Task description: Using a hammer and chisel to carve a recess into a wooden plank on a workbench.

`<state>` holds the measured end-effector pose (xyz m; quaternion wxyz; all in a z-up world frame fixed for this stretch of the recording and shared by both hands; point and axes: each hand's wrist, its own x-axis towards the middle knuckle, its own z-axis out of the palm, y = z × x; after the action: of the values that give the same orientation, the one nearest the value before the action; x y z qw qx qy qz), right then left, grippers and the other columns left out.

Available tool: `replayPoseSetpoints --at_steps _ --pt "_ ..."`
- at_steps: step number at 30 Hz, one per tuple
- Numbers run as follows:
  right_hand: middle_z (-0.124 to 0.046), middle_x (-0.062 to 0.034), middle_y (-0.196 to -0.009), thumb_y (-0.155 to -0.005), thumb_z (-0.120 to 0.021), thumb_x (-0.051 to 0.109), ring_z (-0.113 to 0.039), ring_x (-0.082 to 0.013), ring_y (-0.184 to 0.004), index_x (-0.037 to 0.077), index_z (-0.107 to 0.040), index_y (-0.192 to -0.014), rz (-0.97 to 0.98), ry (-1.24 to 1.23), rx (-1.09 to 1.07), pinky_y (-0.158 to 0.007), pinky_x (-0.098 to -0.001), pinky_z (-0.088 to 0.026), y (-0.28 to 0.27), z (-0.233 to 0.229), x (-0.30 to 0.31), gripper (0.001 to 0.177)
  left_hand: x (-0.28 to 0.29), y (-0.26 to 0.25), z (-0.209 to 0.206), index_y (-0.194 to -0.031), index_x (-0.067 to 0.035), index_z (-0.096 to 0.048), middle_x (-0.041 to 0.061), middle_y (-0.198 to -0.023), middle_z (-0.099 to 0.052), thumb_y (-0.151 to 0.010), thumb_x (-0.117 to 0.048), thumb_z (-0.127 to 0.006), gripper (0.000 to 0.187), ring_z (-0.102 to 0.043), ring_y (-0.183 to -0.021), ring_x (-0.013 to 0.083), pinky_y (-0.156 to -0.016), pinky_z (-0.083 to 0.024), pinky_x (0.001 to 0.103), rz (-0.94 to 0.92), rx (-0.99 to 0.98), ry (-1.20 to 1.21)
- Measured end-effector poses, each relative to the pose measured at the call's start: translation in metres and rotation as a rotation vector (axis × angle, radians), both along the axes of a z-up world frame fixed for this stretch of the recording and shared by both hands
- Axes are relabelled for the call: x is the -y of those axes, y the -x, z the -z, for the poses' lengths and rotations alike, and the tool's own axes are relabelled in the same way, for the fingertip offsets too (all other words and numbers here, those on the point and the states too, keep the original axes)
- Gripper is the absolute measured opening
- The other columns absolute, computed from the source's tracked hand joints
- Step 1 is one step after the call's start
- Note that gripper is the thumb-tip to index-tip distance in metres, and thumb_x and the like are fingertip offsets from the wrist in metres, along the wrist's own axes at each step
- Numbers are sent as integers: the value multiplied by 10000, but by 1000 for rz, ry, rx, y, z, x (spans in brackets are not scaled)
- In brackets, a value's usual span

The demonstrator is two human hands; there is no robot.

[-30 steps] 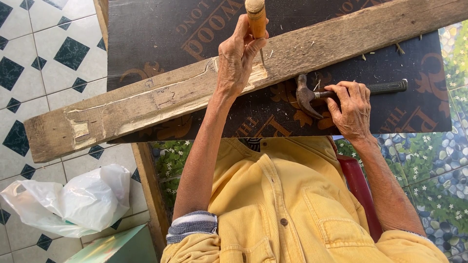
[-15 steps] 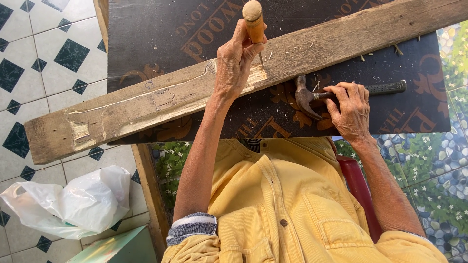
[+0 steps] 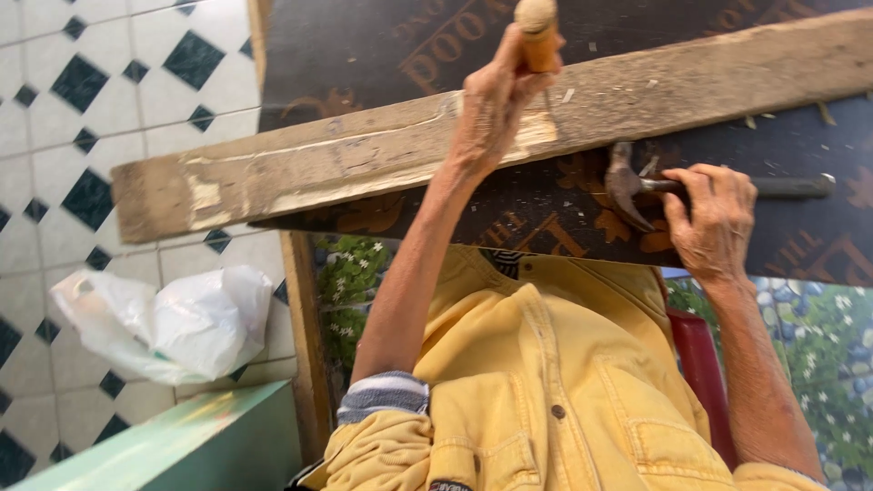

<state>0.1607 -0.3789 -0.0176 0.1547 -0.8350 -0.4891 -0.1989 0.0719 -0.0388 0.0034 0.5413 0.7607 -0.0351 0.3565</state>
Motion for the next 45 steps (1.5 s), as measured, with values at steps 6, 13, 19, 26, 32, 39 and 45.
replayPoseSetpoints --at_steps 6,13,19,26,32,39,45 --pt "-653 -157 -1276 -1102 -755 92 -576 -350 -1184 48 -777 -1339 0 37 34 -1052 -462 -440 -4 10 9 243 -4 -16 26 -1542 -212 -348 73 -1336 -619 -1126 -68 -633 525 -728 -1208 156 -1097 -525 242 30 62 -15" --pt "-644 -152 -1298 -1142 -786 112 -585 -341 -1201 56 -798 -1337 2 52 96 -1079 -435 -460 -10 19 14 204 4 -13 16 -1547 -270 -362 49 -1236 -581 -1142 -27 -616 536 -593 -1076 89 -947 -334 269 132 29 100" --pt "-642 -154 -1323 -1144 -791 104 -575 -344 -1213 52 -793 -1352 6 65 89 -1086 -438 -459 -12 22 17 214 7 -8 14 -1615 -355 -230 38 -1342 -620 -1200 -245 -556 539 -685 -1129 129 -963 -337 304 6 12 -83" --pt "-632 -162 -1331 -1147 -789 89 -563 -346 -1216 48 -790 -1374 -1 71 96 -1090 -446 -466 -15 28 20 231 14 3 -12 -1440 -308 -388 -10 -897 -422 -1153 -246 -594 359 -377 -749 107 -735 -392 272 -44 -54 -84" --pt "-633 -161 -1330 -1151 -786 101 -563 -349 -1214 51 -789 -1370 3 66 85 -1090 -447 -459 -15 28 20 225 15 -2 -10 -1462 -311 -365 -11 -917 -453 -1163 -242 -576 372 -375 -767 127 -763 -394 274 -47 -51 -97" --pt "-633 -158 -1302 -1135 -779 85 -573 -347 -1195 48 -793 -1346 3 42 81 -1081 -439 -460 -10 21 15 214 20 5 -29 -1318 -273 -392 -11 -875 -447 -1119 -298 -541 250 -395 -723 133 -694 -386 279 -91 -60 -149" --pt "-640 -154 -1308 -1138 -780 108 -580 -348 -1210 56 -792 -1345 5 50 92 -1087 -444 -459 -13 25 16 214 19 4 -30 -1338 -271 -396 -6 -869 -439 -1126 -282 -547 260 -382 -724 134 -704 -377 290 -75 -58 -149"
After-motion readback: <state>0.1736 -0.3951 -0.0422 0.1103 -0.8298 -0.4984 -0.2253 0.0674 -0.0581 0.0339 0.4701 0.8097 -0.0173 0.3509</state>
